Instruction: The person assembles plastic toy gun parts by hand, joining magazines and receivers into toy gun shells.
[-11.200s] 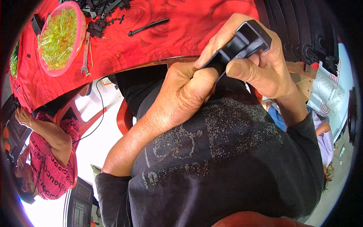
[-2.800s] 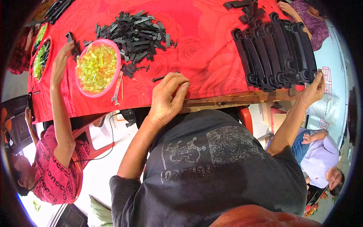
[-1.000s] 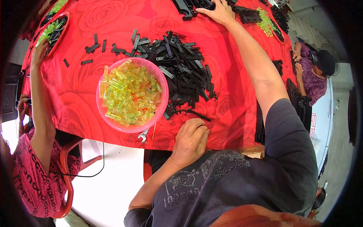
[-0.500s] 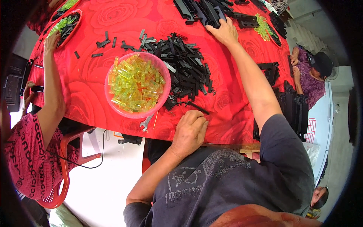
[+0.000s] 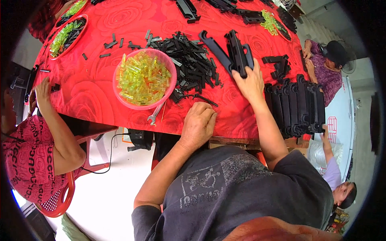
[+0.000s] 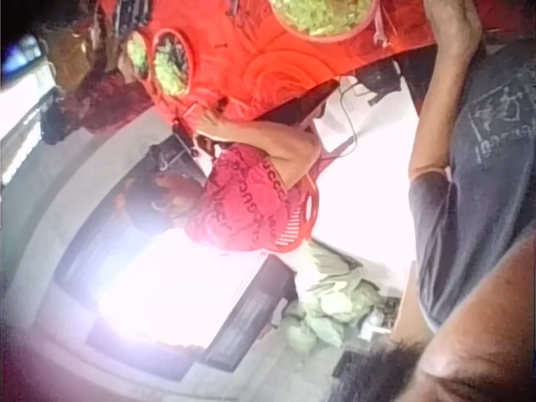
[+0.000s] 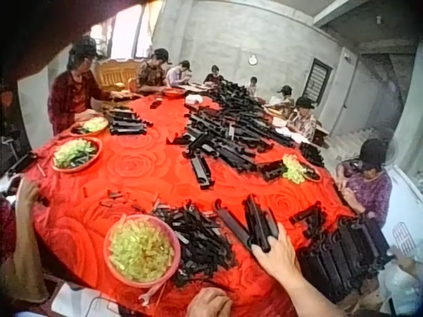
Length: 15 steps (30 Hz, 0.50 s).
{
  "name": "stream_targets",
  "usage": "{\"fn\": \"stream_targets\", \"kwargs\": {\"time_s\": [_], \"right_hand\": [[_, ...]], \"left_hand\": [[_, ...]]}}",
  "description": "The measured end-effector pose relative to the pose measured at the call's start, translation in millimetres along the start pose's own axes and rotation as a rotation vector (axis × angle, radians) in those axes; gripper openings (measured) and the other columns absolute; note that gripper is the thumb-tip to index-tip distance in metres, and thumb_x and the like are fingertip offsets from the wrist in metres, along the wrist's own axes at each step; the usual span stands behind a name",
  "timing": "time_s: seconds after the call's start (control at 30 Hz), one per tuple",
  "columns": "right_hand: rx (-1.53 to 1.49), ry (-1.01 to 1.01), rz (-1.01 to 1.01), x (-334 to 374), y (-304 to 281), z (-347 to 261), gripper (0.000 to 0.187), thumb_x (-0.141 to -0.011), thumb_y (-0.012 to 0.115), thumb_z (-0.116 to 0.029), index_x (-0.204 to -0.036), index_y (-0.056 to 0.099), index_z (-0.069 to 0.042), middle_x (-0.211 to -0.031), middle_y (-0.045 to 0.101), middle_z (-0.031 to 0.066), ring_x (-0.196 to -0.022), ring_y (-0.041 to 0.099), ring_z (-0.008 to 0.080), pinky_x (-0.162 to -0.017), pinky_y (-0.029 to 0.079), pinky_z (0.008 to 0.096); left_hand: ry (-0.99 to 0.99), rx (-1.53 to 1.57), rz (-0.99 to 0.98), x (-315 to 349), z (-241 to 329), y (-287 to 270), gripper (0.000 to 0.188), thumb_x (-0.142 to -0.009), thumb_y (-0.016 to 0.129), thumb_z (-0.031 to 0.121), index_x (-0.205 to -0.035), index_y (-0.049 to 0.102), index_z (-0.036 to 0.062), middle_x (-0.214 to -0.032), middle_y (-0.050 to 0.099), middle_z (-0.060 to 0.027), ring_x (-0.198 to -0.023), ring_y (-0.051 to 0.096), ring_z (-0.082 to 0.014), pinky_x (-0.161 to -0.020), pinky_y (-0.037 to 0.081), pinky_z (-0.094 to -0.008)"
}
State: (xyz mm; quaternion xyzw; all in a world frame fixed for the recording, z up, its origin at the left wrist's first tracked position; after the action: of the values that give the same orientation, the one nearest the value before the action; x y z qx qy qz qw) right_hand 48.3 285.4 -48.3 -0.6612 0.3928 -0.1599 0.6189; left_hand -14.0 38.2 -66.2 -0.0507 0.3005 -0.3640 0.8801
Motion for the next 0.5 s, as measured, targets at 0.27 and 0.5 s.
{"fn": "stream_targets", "kwargs": {"time_s": [0.27,0.5], "right_hand": [[-0.076,-0.137,-0.061,67.8,-46.9,1.3,0.059,-0.076,0.086,-0.051,-0.092,0.063,0.001,-0.141,0.054,0.0290,-0.122,0.056,0.0470,-0.103,0.047,0.0504],[-0.415,-0.057,-0.134,-16.8,-27.0,2.1,0.067,-0.094,0.068,-0.051,-0.136,0.057,0.000,-0.136,0.062,0.0247,-0.122,0.061,0.0399,-0.102,0.048,0.0448]], "left_hand": [[-0.005,-0.014,-0.023,-1.9,1.3,-2.1,0.013,-0.081,0.073,-0.005,-0.090,0.065,-0.0010,-0.094,0.064,-0.0140,-0.091,0.064,-0.0343,-0.079,0.053,-0.0419],[-0.005,-0.014,-0.029,-4.4,1.8,-1.3,0.013,-0.080,0.073,-0.005,-0.090,0.065,-0.0009,-0.094,0.064,-0.0140,-0.092,0.064,-0.0346,-0.080,0.053,-0.0428]]}}
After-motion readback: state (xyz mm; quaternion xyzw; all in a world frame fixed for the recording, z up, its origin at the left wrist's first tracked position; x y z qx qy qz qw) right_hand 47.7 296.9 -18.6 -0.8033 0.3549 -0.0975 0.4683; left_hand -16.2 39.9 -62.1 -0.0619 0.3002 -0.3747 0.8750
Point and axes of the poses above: each hand's wrist, its own x-axis away from the middle knuckle, its own y-axis out of the palm, z = x × y, the point moved 6 cm from there along -x, towards the middle knuckle
